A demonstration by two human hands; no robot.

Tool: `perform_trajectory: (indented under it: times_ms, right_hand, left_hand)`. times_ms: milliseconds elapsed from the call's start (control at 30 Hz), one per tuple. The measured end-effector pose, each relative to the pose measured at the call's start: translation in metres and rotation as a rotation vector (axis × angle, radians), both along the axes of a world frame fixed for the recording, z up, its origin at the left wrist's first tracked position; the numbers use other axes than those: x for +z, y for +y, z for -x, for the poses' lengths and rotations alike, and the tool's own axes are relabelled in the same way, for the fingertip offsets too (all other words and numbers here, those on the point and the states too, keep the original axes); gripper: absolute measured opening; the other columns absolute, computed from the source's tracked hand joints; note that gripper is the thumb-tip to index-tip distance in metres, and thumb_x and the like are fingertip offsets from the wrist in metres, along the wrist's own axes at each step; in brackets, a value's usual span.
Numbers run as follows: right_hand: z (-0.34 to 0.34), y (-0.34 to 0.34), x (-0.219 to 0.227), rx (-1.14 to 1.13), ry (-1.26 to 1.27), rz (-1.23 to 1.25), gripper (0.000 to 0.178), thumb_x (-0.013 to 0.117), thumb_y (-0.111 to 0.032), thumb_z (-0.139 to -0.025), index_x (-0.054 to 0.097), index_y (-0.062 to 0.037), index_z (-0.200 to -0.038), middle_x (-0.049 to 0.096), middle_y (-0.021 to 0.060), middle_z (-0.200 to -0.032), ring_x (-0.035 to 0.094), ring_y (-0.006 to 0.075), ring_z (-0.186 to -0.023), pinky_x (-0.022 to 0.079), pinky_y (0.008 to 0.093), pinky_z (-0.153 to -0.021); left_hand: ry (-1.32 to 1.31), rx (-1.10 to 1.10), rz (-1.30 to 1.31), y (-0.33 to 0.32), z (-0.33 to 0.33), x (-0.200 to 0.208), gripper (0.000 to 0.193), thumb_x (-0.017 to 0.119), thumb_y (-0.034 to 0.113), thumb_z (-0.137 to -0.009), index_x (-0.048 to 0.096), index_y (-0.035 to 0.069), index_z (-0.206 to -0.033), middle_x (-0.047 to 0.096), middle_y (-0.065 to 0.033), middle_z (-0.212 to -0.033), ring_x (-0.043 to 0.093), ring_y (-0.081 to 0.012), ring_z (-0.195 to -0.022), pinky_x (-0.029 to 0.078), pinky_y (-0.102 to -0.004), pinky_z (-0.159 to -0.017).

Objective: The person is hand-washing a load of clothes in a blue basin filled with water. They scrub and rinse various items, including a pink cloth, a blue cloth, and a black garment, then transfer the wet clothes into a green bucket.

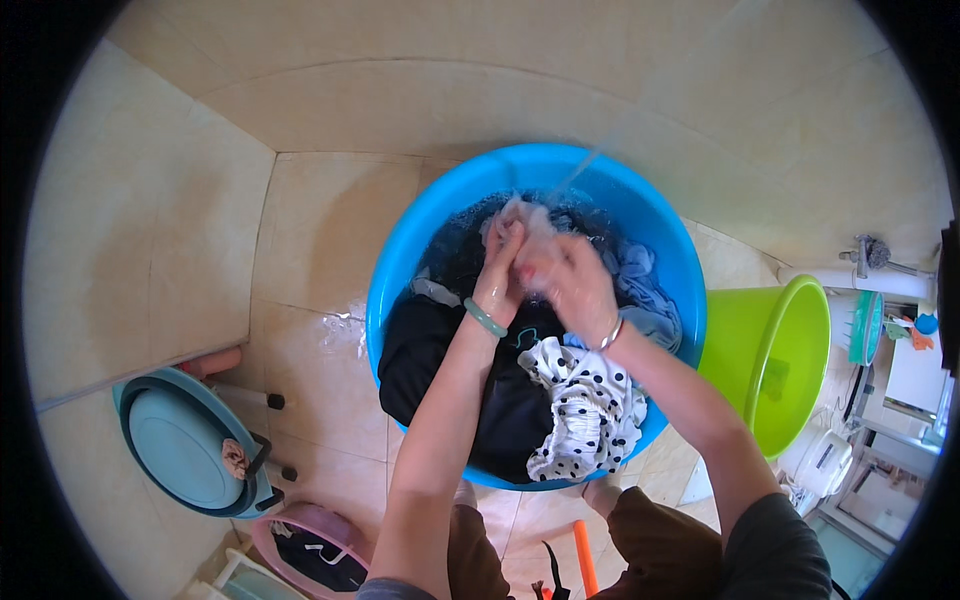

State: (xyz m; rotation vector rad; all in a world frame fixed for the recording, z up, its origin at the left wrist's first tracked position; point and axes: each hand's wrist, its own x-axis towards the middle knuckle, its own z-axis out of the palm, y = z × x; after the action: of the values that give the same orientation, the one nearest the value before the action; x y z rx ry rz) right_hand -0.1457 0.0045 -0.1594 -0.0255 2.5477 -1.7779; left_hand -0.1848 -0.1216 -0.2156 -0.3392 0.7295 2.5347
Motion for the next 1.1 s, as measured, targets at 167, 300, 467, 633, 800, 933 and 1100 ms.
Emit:
perform_trajectory:
  times_ms: [167,300,467,633,800,933,1100]
  right_hand:
    - [-0.046,-0.042,0.039,0.415,0.664,-0.634,0.03,0.07,-0.039,-0.072,0.066,-0.0175,-0.093,0.06,0.0021,-0.099,0.058,0.0226,-0.087,0.045,0.0377,-0.07]
    - [-0.033,-0.065,0.05,0.272,0.607,-0.606,0.033,0.072,-0.043,-0.068,0.064,-0.0183,-0.089,0.057,0.0012,-0.094,0.054,0.0214,-0.087,0.044,0.0365,-0.068]
    - [-0.006,-0.079,0.043,0.104,0.63,-0.552,0.022,0.074,-0.032,-0.067,0.061,-0.0144,-0.072,0.052,0.0029,-0.079,0.059,0.0225,-0.076,0.046,0.0353,-0.061]
    - [0.011,-0.065,0.024,-0.037,0.519,-0.386,0.013,0.069,-0.015,-0.069,0.059,-0.007,-0.07,0.06,0.0083,-0.08,0.061,0.0323,-0.063,0.049,0.0419,-0.054]
    - [0.042,-0.003,-0.022,-0.21,0.067,-0.554,0.019,0.061,-0.027,-0.079,0.064,-0.009,-0.073,0.062,0.0138,-0.073,0.063,0.0351,-0.07,0.051,0.046,-0.061]
    - [0.048,0.033,-0.047,-0.308,0.028,-0.56,0.025,0.061,-0.034,-0.086,0.066,-0.0092,-0.086,0.063,0.0145,-0.075,0.063,0.0375,-0.072,0.05,0.0471,-0.063]
    - [0.042,0.068,-0.048,-0.378,0.057,-0.428,0.043,0.065,-0.03,-0.088,0.055,-0.0156,-0.126,0.056,0.0148,-0.105,0.059,0.0347,-0.092,0.051,0.0438,-0.076]
  left_hand:
    - [-0.13,-0.128,-0.39,-0.015,-0.006,0.022,0.04,0.052,0.034,-0.099,0.041,0.016,-0.132,0.053,-0.0062,-0.115,0.058,-0.0182,-0.097,0.051,-0.033,-0.084]
    - [-0.298,-0.238,-0.639,-0.009,-0.013,0.018,0.019,0.053,0.036,-0.098,0.048,0.017,-0.102,0.05,0.0005,-0.085,0.053,-0.0113,-0.076,0.047,-0.0281,-0.065]
    - [-0.27,-0.134,-0.575,-0.004,-0.008,-0.005,0.032,0.043,0.042,-0.101,0.051,0.015,-0.087,0.041,0.0032,-0.073,0.047,-0.0086,-0.072,0.039,-0.0266,-0.06]
    - [-0.242,0.104,-0.149,0.003,-0.02,0.027,0.028,0.043,0.031,-0.099,0.056,0.008,-0.089,0.051,0.0007,-0.08,0.054,-0.0113,-0.08,0.043,-0.0287,-0.068]
    - [-0.224,0.206,0.422,0.016,-0.031,0.033,0.02,0.052,0.019,-0.093,0.063,0.002,-0.096,0.063,-0.0028,-0.094,0.06,-0.014,-0.09,0.048,-0.0289,-0.079]
    - [-0.198,0.167,0.421,0.005,-0.02,0.027,0.035,0.066,0.024,-0.09,0.064,0.001,-0.116,0.064,-0.0061,-0.111,0.059,-0.0137,-0.104,0.045,-0.0264,-0.091]
    - [0.2,0.141,0.761,-0.013,-0.011,0.01,0.077,0.074,0.023,-0.084,0.031,-0.002,-0.142,0.048,-0.0194,-0.132,0.052,-0.0263,-0.118,0.039,-0.0342,-0.102]
